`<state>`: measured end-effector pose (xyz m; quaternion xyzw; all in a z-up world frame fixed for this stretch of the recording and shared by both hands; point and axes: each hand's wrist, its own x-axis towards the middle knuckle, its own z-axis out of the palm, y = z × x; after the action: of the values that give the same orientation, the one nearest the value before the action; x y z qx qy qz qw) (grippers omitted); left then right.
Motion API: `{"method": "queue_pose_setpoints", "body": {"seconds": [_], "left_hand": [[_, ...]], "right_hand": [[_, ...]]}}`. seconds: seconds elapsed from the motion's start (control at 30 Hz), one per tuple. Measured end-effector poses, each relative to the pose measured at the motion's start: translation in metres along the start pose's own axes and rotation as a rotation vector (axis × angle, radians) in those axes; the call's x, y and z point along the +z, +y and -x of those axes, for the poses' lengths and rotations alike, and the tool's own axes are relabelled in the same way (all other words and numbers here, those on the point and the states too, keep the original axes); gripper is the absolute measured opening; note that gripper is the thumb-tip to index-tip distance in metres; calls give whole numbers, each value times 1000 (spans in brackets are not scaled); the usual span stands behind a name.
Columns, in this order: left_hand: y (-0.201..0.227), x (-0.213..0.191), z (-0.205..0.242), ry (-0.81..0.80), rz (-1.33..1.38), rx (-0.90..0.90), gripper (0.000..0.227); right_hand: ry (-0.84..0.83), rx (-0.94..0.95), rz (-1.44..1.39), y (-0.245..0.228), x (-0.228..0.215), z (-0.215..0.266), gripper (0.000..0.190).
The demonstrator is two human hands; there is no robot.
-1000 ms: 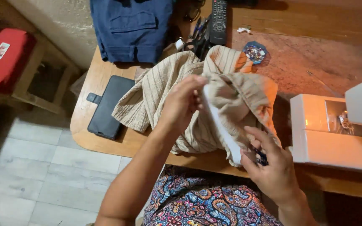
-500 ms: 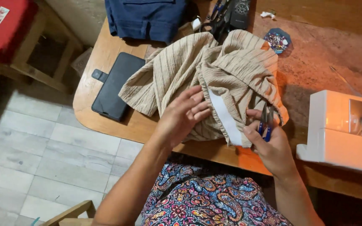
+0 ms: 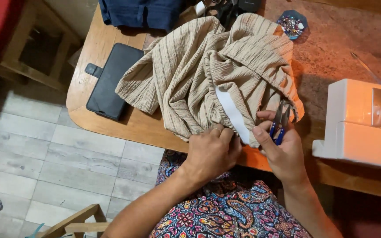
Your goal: The person uses a pair of scissors to cut a piece of beige fabric on a wooden table. They hold the fabric with one hand and carefully trim the edges with the other hand, occasionally adjusting the material to continue cutting.
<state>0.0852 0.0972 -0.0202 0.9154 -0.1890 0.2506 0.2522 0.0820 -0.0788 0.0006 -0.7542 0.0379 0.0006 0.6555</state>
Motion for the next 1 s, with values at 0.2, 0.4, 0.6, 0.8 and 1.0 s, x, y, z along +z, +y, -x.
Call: {"method": "queue_pose_setpoints", "body": {"seconds": [0.2, 0.4, 0.6, 0.8, 1.0], "left_hand": [[-5, -8, -3, 51, -25, 64, 8], [-22, -17, 1, -303, 932, -450, 7], [-27, -19, 13, -521, 1113, -417, 13], [-25, -20, 8, -480, 1042, -350, 11], [-24, -19, 8, -480, 1003, -374, 11]], "right_hand": [[39, -87, 54, -3, 11, 6, 32], [129, -289, 466, 2, 9, 8, 25], [-416, 364, -287, -16, -17, 74, 64], [-510, 789, -1030, 15, 7, 75, 39], [-420, 819, -1102, 21, 6, 73, 36]]}}
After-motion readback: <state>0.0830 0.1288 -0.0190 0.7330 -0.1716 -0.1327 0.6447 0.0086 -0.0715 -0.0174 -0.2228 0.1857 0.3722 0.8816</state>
